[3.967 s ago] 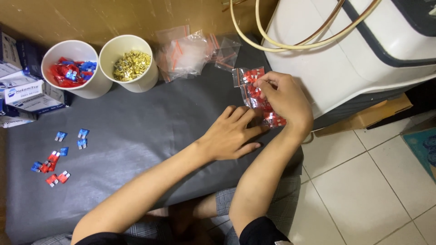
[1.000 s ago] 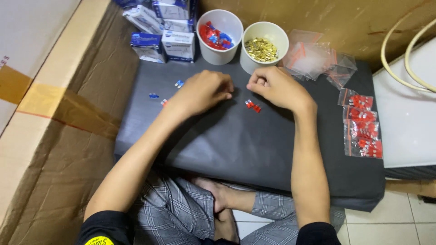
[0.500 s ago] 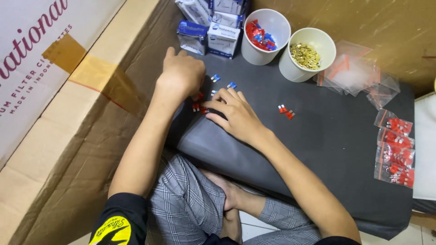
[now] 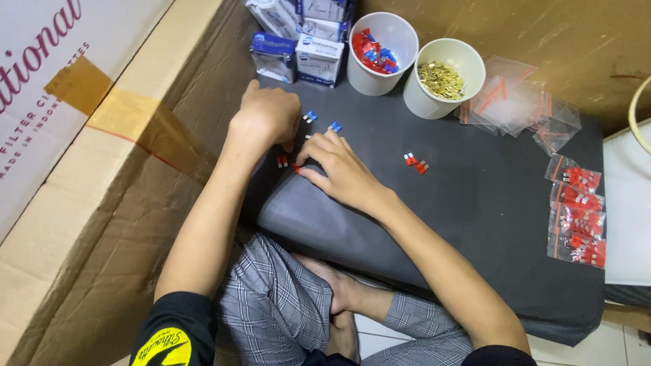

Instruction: Sorting red and blue automotive fuses and placing them into small plastic bags.

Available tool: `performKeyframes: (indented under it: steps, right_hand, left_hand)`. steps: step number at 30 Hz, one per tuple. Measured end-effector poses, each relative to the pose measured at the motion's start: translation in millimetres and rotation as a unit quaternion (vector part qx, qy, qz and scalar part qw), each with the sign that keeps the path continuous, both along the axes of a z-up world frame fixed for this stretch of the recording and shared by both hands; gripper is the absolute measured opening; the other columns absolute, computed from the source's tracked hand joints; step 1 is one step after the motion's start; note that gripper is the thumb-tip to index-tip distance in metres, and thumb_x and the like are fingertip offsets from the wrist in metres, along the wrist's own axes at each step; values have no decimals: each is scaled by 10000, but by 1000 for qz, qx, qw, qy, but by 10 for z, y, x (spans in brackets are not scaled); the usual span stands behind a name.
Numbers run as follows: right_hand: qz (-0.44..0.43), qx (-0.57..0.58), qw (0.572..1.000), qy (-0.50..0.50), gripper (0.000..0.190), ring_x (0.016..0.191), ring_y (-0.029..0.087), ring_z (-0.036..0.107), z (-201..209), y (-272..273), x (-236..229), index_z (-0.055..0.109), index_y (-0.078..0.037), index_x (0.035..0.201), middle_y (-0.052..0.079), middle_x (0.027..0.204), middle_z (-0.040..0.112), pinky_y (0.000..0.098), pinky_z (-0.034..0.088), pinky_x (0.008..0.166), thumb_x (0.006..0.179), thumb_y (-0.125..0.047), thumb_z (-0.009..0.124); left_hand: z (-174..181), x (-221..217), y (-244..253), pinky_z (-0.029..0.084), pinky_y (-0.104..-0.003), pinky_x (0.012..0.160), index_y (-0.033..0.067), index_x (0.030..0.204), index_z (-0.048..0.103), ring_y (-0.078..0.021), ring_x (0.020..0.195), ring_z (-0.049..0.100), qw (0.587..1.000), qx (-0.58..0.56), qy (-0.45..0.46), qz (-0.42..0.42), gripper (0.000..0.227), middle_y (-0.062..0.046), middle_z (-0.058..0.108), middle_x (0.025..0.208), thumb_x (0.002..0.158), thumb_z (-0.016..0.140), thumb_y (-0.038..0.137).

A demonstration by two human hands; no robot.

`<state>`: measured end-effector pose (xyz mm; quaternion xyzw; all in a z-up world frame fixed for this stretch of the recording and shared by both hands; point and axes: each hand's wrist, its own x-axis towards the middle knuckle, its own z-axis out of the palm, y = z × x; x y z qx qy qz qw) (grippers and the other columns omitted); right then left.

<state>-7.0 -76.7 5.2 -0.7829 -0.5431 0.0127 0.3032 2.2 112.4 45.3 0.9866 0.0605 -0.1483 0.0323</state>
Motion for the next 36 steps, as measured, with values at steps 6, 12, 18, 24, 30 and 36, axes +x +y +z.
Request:
performKeyframes:
  steps: [6, 12, 18, 24, 30, 36]
  right_hand:
    - [-6, -27, 999, -22, 172, 1015, 247, 508, 40, 10, -62, 651, -122, 1120, 45, 1050, 572, 370, 400, 870, 960, -185, 668]
    - [5, -46, 997, 61, 146, 946, 238, 595, 196, -100, 75, 605, -169, 1029, 1, 913, 617, 382, 442, 830, 918, -178, 700]
    - [-120, -110, 976, 148, 103, 875, 305, 729, 752, -831, 404, 720, -98, 968, 122, 878, 757, 418, 558, 783, 865, -95, 730]
    - [-252, -232, 916, 208, 139, 778, 186, 710, 607, -1515, 892, 770, -138, 933, 19, 832, 782, 362, 527, 723, 795, -119, 777]
    - [-272, -254, 908, 192, 187, 877, 261, 741, 592, -1572, 883, 790, -144, 1010, 79, 903, 790, 397, 547, 767, 842, -88, 728]
    - [-245, -276, 913, 175, 212, 912, 326, 716, 446, -1488, 922, 791, -133, 1045, 113, 970, 773, 455, 548, 804, 846, -128, 719]
  left_hand:
    - [286, -131, -67, 240, -472, 1103, 57, 1032, 794, -423, 1083, 703, 1000, -4, 9, -6, 406, -182, 780, 1064, 713, 930, 266]
    - [481, -175, -265, 542, -529, 897, 67, 990, 793, -499, 1014, 688, 993, -54, -93, -48, 255, -252, 745, 1005, 806, 841, 236]
    - [381, -128, -691, 546, -550, 829, 80, 923, 723, -460, 931, 720, 949, -214, -181, -142, 114, -149, 782, 891, 829, 770, 122]
    - [63, -86, -1318, 564, -459, 801, 128, 906, 705, -373, 899, 745, 906, -361, -142, -171, 123, -77, 784, 840, 798, 751, 92]
    - [-24, -53, -1410, 541, -434, 837, 121, 896, 716, -335, 896, 700, 896, -348, -206, -183, 103, -72, 767, 829, 816, 780, 110]
    - [-123, -46, -1395, 485, -452, 864, 140, 1114, 718, -335, 1030, 570, 924, -252, -197, -210, 272, -91, 641, 1030, 852, 786, 167]
